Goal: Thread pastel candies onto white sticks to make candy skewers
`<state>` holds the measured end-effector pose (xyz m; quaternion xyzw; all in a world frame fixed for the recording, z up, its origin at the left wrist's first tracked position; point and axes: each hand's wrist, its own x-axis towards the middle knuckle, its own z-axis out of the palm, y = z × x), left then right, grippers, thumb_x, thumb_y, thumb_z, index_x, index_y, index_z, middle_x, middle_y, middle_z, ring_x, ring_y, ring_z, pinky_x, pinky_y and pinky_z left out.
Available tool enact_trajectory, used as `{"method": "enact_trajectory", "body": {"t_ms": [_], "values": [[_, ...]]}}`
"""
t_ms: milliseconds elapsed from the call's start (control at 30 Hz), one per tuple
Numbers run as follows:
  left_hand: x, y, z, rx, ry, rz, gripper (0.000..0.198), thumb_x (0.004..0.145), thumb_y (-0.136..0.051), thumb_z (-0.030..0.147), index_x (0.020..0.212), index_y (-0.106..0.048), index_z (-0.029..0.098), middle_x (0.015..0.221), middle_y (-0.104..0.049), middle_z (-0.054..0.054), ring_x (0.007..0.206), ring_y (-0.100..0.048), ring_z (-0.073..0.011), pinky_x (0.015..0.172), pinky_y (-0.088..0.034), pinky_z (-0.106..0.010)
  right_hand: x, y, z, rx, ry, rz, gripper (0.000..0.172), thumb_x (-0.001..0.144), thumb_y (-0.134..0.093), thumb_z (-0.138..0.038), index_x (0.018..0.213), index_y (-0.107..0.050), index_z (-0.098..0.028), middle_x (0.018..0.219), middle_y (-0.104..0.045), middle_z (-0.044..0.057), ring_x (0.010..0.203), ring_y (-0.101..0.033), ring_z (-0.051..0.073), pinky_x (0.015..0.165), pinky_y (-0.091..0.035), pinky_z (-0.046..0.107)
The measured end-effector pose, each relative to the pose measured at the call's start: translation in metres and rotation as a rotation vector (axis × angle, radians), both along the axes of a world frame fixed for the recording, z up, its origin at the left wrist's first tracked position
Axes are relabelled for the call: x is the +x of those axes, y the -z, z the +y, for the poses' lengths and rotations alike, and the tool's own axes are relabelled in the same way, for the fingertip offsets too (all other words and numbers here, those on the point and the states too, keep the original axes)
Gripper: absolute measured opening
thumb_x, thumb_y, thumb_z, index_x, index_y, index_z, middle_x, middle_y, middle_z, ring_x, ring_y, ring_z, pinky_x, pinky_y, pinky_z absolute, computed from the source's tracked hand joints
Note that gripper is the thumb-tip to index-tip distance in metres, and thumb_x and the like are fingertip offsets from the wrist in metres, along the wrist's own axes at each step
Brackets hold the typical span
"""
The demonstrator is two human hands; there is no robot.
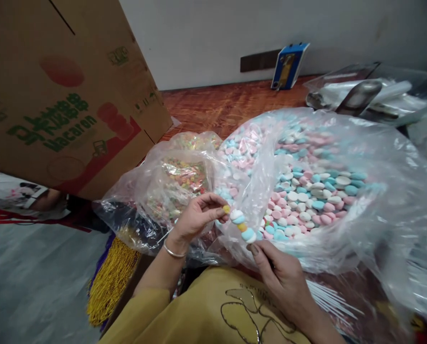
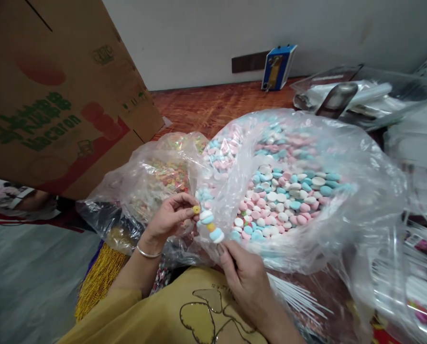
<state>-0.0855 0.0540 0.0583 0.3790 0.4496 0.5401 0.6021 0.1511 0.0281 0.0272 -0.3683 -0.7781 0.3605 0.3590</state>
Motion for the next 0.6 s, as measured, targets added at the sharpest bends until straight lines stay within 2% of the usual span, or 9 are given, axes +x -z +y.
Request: {"method": "enact_trajectory", "body": {"t_ms": [133,433,600], "values": [[0.009,0.003,0.004,0.035,0.068,0.01,0.024,0.075,-0.089,0.027,0.092,-0.077,0.014,0.078,-0.073,-0.003,0.068,-0.067,-0.0112,0.067,-0.054,-0.023,0.006,-0.002,-0.001,0.002,0.025,0.015,0.026,0.105,-0.048,-0.026,0.084,-0.061,-0.021,0.064,-0.058,-0.005,0.053,-0.054,0.01,0.054,-0.042,0.018],[0.022,0.0,0.012,0.003,0.117,0.048,0.028,0.076,-0.088,0.035,0.092,-0.077,0.015,0.074,-0.071,-0.003,0.065,-0.065,-0.0117,0.067,-0.054,-0.026,0.02,0.006,-0.005,-0.046,0.034,-0.015,0.027,0.105,-0.046,-0.028,0.084,-0.062,-0.021,0.065,-0.057,-0.003,0.055,-0.052,0.011,0.055,-0.042,0.021],[0.033,-0.007,0.012,0.025,0.135,0.117,0.028,0.076,-0.087,0.037,0.091,-0.078,0.014,0.074,-0.071,-0.003,0.065,-0.063,-0.0112,0.066,-0.053,-0.025,0.026,0.005,-0.004,0.068,0.063,-0.056,0.029,0.105,-0.046,-0.025,0.08,-0.061,-0.021,0.062,-0.054,-0.004,0.052,-0.05,0.01,0.054,-0.039,0.021]]}}
